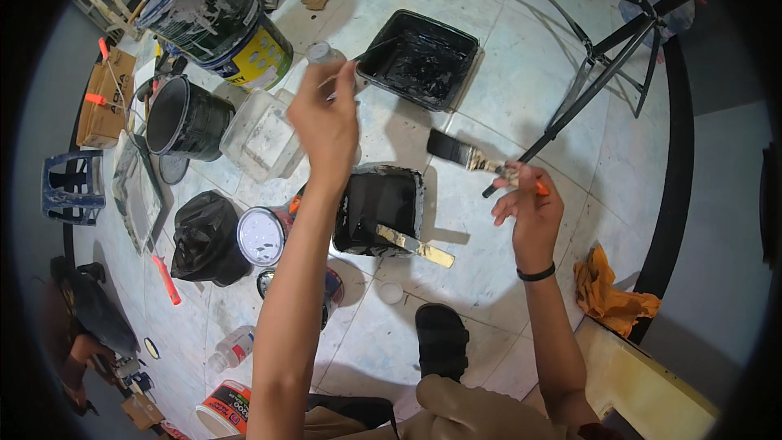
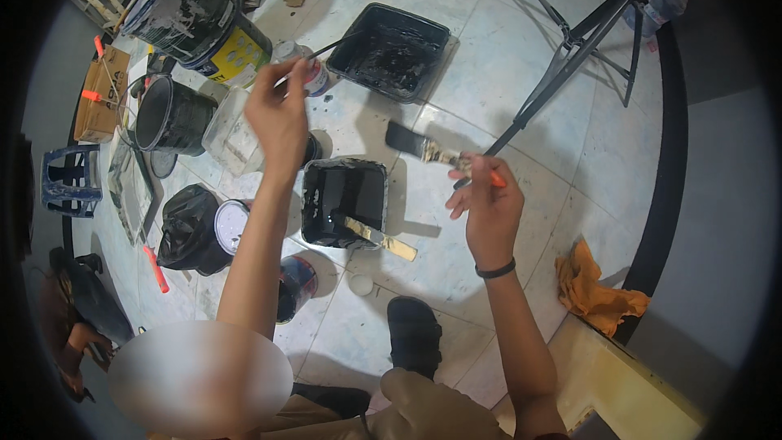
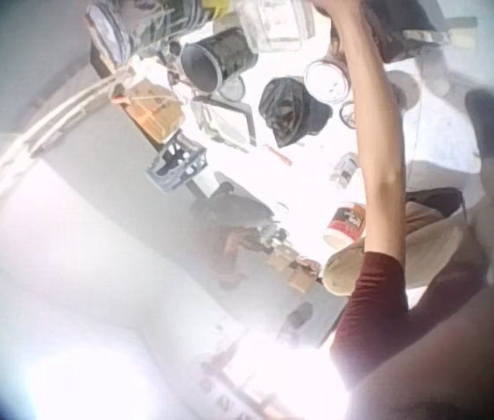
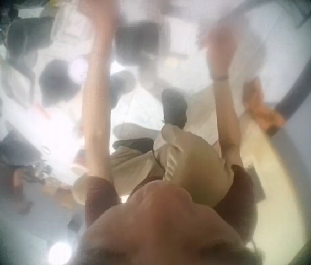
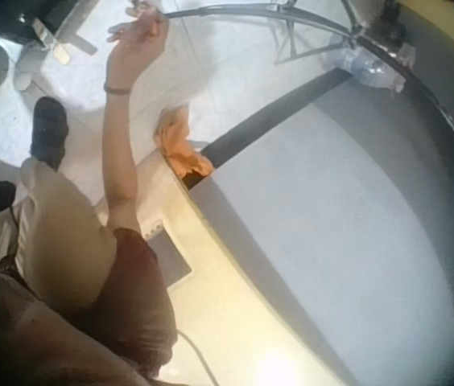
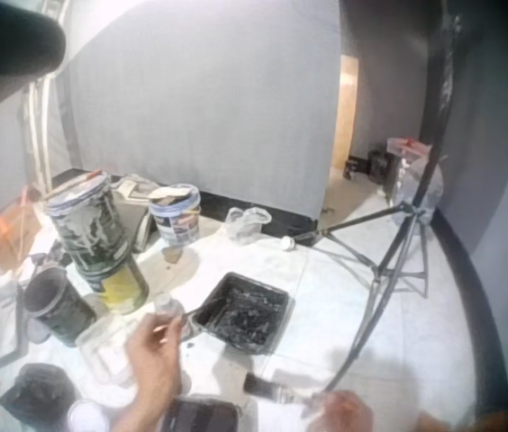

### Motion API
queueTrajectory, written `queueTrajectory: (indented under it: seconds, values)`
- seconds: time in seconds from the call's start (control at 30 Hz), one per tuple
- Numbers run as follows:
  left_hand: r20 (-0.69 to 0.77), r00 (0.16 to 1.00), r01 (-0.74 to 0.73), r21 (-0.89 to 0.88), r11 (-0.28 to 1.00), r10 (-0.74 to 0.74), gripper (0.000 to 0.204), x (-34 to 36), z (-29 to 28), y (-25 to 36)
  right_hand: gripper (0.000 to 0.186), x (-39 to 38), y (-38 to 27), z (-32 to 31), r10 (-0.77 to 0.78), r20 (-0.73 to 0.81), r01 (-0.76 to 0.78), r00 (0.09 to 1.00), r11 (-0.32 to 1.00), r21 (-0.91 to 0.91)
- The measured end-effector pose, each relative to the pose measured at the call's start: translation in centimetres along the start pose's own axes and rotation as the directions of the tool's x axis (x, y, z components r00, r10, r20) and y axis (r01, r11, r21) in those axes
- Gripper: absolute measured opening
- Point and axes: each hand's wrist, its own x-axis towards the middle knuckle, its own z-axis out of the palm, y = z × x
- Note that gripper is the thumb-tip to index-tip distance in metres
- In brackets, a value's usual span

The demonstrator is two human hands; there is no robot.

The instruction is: The person mixes black paint in a small container using a wooden stick, cleans a brush with a cloth, and then closes several paint cans by hand.

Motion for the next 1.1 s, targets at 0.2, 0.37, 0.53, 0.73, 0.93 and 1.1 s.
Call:
queueTrajectory:
  seconds: [0.2, 0.37, 0.53, 0.73, 0.93, 1.1]
  values:
    - [0.082, 0.991, -0.127, 0.318, 0.939, 0.107, 0.017, -0.7, 6.0, -4.1, 0.035, 5.9, 0.2, 1.8, -0.120, -0.043, 0.118, 0.992, 0.991, -0.055]
    - [0.128, 0.989, -0.119, 0.434, 0.893, 0.070, 0.018, -2.3, 6.6, -6.2, 0.027, 9.4, 0.7, 4.4, -0.213, -0.029, 0.202, 0.977, 0.957, -0.206]
    - [0.187, 0.982, -0.071, 0.462, 0.884, -0.019, 0.022, -2.6, 6.2, -6.5, 0.019, 12.3, 3.0, 6.4, -0.395, 0.166, 0.427, 0.903, 0.795, -0.431]
    - [0.088, 0.996, -0.020, 0.312, 0.950, -0.007, 0.025, -2.1, 1.3, -3.5, 0.025, 13.9, 5.0, 7.3, -0.428, 0.262, 0.498, 0.865, 0.666, -0.556]
    - [-0.086, 0.930, 0.348, -0.112, 0.931, -0.358, 0.017, -10.8, -7.9, 4.3, 0.041, 8.7, 2.9, 4.9, -0.650, 0.298, 0.627, 0.699, 0.355, -0.694]
    - [0.054, 0.752, 0.654, -0.190, 0.732, -0.657, 0.021, -24.4, -10.2, 4.3, 0.047, -5.3, 1.6, 5.2, -0.132, 0.705, 0.678, 0.697, 0.441, -0.588]
